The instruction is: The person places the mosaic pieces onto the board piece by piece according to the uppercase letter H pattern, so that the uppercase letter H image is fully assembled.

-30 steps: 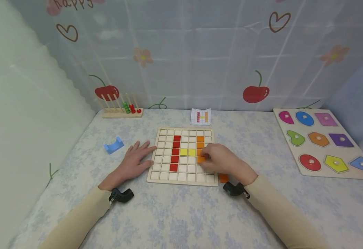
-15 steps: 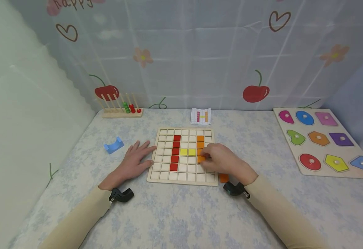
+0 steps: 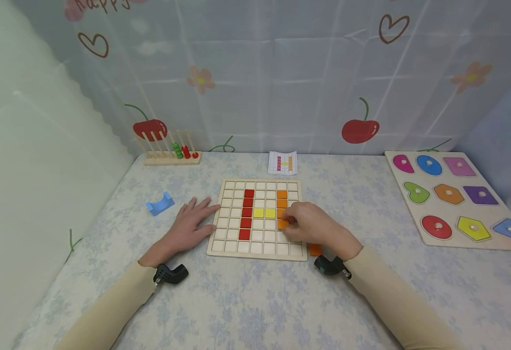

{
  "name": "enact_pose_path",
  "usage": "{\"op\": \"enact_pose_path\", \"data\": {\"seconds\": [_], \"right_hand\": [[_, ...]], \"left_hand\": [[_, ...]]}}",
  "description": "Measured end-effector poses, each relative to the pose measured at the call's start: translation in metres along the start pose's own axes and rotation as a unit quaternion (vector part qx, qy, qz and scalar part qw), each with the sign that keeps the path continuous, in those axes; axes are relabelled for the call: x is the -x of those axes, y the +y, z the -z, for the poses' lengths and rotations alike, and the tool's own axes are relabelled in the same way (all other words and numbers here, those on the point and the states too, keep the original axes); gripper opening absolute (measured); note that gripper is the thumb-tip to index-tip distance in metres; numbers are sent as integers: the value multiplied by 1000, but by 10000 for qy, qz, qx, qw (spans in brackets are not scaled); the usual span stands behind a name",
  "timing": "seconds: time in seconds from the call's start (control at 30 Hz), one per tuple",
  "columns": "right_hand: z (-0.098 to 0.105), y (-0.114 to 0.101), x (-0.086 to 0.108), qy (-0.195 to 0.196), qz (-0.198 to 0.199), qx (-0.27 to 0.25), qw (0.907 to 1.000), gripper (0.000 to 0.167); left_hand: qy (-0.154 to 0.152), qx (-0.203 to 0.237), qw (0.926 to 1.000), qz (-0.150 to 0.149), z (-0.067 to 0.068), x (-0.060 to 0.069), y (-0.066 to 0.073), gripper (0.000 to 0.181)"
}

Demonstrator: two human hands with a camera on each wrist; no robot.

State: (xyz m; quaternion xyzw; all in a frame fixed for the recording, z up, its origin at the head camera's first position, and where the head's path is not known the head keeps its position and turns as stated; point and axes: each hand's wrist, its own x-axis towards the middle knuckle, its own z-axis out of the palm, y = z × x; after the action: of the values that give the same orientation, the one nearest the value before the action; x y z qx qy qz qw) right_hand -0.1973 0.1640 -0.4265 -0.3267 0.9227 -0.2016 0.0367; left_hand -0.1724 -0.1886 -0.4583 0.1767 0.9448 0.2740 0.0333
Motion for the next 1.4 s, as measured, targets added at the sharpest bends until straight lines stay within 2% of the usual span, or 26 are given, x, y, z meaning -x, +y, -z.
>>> {"op": "enact_pose_path", "data": {"seconds": [1.03, 1.4], "right_hand": [[-1, 1, 0, -28, -23, 53, 10000, 23], [-3, 2, 0, 100, 124, 140, 9998, 19]], "left_hand": [[44, -58, 10000, 15, -1, 0, -2, 56], [27, -64, 10000, -11, 1, 0, 0, 56]]}}
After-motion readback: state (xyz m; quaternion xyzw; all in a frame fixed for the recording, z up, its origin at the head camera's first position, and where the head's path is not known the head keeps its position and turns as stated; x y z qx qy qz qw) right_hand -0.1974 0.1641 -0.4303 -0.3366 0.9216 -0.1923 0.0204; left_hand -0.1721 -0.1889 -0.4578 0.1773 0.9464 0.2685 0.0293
